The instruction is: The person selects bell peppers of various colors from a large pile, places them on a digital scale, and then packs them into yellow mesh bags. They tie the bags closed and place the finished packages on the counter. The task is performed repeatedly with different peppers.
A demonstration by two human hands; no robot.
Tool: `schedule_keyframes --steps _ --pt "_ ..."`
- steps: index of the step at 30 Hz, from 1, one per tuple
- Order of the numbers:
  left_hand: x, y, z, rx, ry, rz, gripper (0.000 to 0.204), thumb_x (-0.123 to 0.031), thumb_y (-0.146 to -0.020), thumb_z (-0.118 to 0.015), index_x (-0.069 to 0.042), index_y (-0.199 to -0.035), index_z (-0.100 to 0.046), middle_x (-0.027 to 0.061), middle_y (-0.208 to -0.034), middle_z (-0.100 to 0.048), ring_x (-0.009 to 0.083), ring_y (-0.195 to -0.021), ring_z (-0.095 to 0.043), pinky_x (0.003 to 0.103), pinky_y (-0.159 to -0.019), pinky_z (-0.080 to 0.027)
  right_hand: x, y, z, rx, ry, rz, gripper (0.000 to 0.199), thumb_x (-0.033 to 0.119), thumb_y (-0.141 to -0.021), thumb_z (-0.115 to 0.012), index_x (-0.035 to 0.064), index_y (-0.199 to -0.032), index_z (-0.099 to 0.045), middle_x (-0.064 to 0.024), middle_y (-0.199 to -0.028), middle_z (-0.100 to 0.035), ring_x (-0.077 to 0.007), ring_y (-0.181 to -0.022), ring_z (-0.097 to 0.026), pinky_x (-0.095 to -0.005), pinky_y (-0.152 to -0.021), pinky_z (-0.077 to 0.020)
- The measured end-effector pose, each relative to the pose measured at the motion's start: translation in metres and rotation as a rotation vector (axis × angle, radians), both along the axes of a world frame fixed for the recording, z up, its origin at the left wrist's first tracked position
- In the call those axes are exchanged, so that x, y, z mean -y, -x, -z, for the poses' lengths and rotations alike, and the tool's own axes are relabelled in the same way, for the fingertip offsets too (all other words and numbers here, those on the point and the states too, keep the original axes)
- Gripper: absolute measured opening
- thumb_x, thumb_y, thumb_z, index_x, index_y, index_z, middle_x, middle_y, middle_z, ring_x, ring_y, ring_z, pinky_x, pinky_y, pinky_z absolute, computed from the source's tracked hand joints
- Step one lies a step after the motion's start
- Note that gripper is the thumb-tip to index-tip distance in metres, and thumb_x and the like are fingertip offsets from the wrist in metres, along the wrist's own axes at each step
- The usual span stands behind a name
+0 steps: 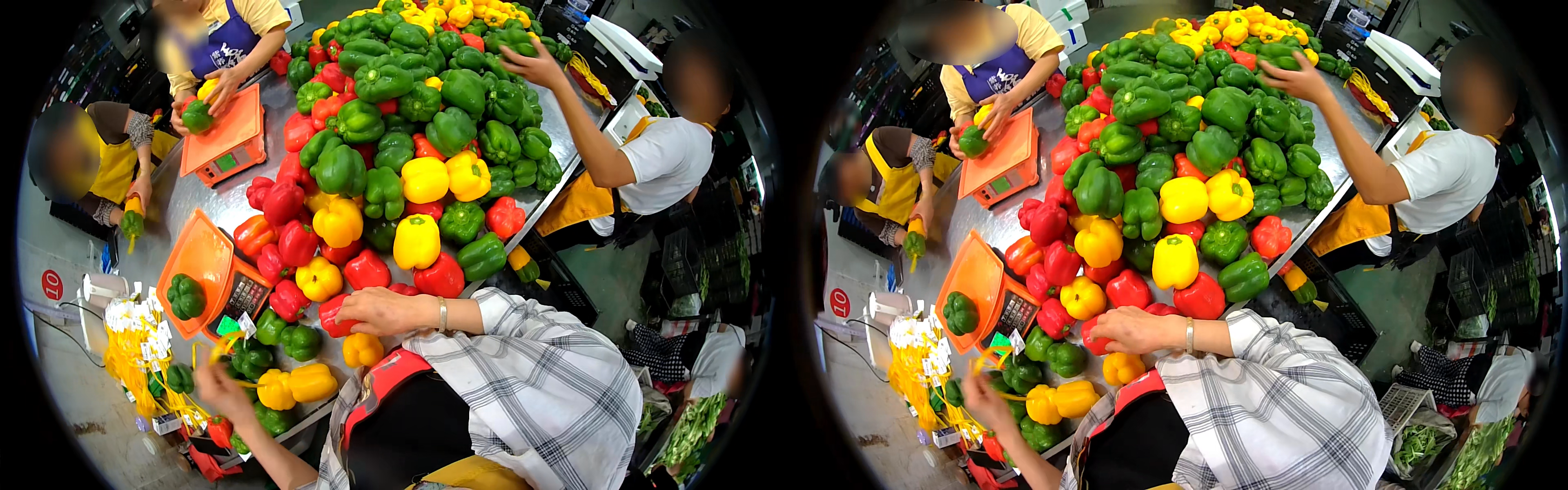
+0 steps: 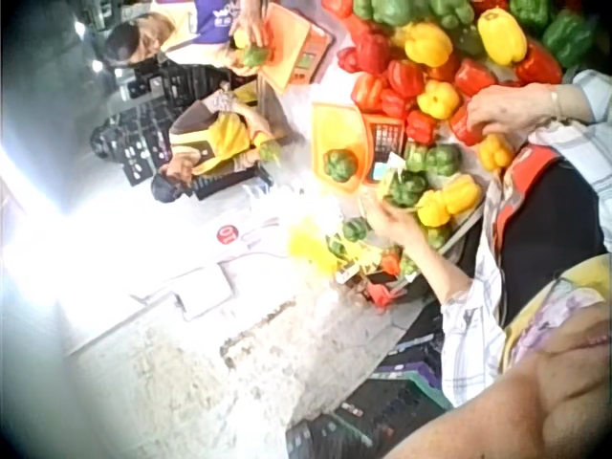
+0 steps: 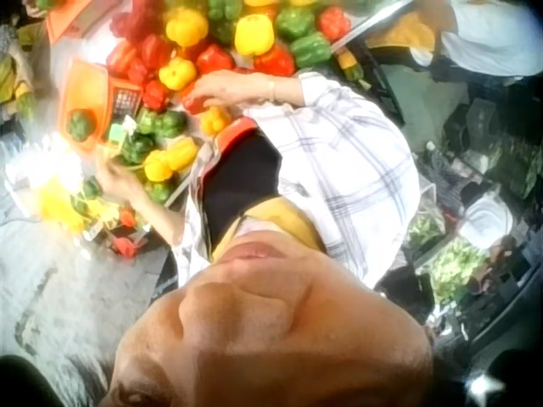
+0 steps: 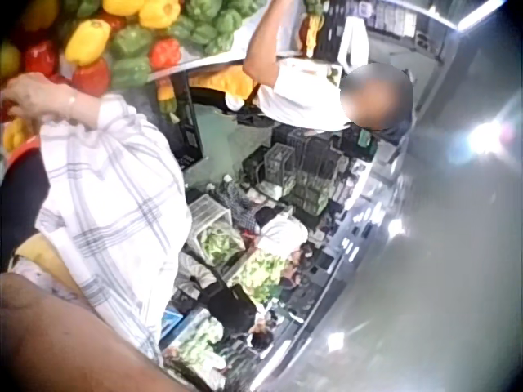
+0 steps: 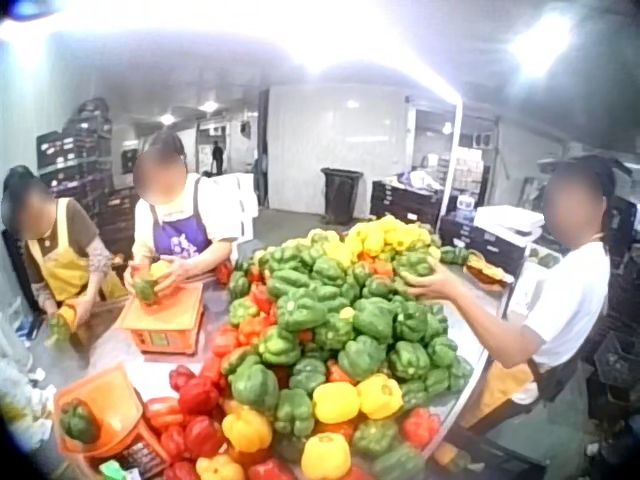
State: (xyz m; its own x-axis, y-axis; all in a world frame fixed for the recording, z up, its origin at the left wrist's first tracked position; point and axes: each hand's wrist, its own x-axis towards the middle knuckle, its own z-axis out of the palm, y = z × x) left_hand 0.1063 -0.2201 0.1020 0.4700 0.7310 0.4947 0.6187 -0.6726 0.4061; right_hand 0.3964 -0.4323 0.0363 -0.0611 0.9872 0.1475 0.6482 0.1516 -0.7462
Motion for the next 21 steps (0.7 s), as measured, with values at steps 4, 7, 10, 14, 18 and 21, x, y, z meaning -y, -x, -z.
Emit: schedule_keyframes --steps 4,7,10,14,18,21 --pt "-0.016 -0.009 -0.034 -0.015 -0.245 -0.079 0.039 0.005 -0.09 -0.057 -0.005 -0.128 -0.062 0.0117 -0.091 -0.055 0.0261 -0.084 -0.055 0.037 -0.071 -0.047 -0.002 -0.003 0.002 0.004 -0.034 -0.009 0.036 0.018 -0.085 -0.067 0.0065 -0.118 -0.059 -0.0153 -0.107 -0.062 -0.0359 -0.099 -0.06 -0.0476 -0.08 -0.049" --pt "-0.02 -0.013 0.01 -0.227 -0.072 0.011 0.037 0.002 -0.088 -0.061 -0.005 -0.125 -0.064 0.0148 -0.099 -0.06 0.0321 -0.096 -0.057 0.041 -0.081 -0.047 0.002 -0.007 -0.001 -0.011 0.037 -0.043 0.033 0.018 -0.086 -0.066 0.006 -0.116 -0.06 -0.0154 -0.105 -0.063 -0.0352 -0.099 -0.061 -0.0467 -0.084 -0.0486" --pt "0.0 -0.022 0.048 -0.393 0.252 0.183 0.055 -0.003 -0.078 -0.074 0.0 -0.13 -0.057 0.0196 -0.115 -0.059 0.0392 -0.11 -0.054 0.043 -0.096 -0.044 0.007 -0.025 -0.014 0.03 0.062 -0.019 0.03 0.017 -0.085 -0.066 0.0058 -0.113 -0.062 -0.0148 -0.104 -0.064 -0.0338 -0.099 -0.062 -0.0459 -0.085 -0.049" --pt "0.017 -0.04 0.036 -0.337 0.357 0.2 0.062 -0.002 -0.076 -0.075 0.001 -0.134 -0.053 0.0212 -0.124 -0.055 0.0401 -0.116 -0.052 0.044 -0.099 -0.043 0.009 -0.094 -0.039 0.137 -0.079 0.193 0.025 0.015 -0.084 -0.067 0.0056 -0.107 -0.066 -0.015 -0.104 -0.066 -0.0327 -0.098 -0.063 -0.0429 -0.084 -0.0512" --pt "0.018 -0.049 0.019 -0.297 0.326 0.149 0.058 -0.001 -0.078 -0.074 0.002 -0.132 -0.053 0.0209 -0.123 -0.055 0.0398 -0.115 -0.052 0.044 -0.099 -0.042 0.008 -0.194 -0.069 0.393 -0.294 0.559 0.027 0.013 -0.079 -0.072 0.0052 -0.105 -0.067 -0.0151 -0.102 -0.067 -0.0333 -0.097 -0.063 -0.0425 -0.085 -0.0515" --pt "0.022 -0.057 0.009 -0.313 0.335 0.148 0.051 0.0 -0.079 -0.072 0.001 -0.128 -0.056 0.0202 -0.119 -0.055 0.0391 -0.114 -0.053 0.044 -0.098 -0.043 0.004 -0.259 -0.098 0.628 -0.288 0.745 0.032 0.016 -0.078 -0.074 0.0062 -0.107 -0.065 -0.0139 -0.101 -0.064 -0.0334 -0.1 -0.06 -0.0426 -0.088 -0.0497"
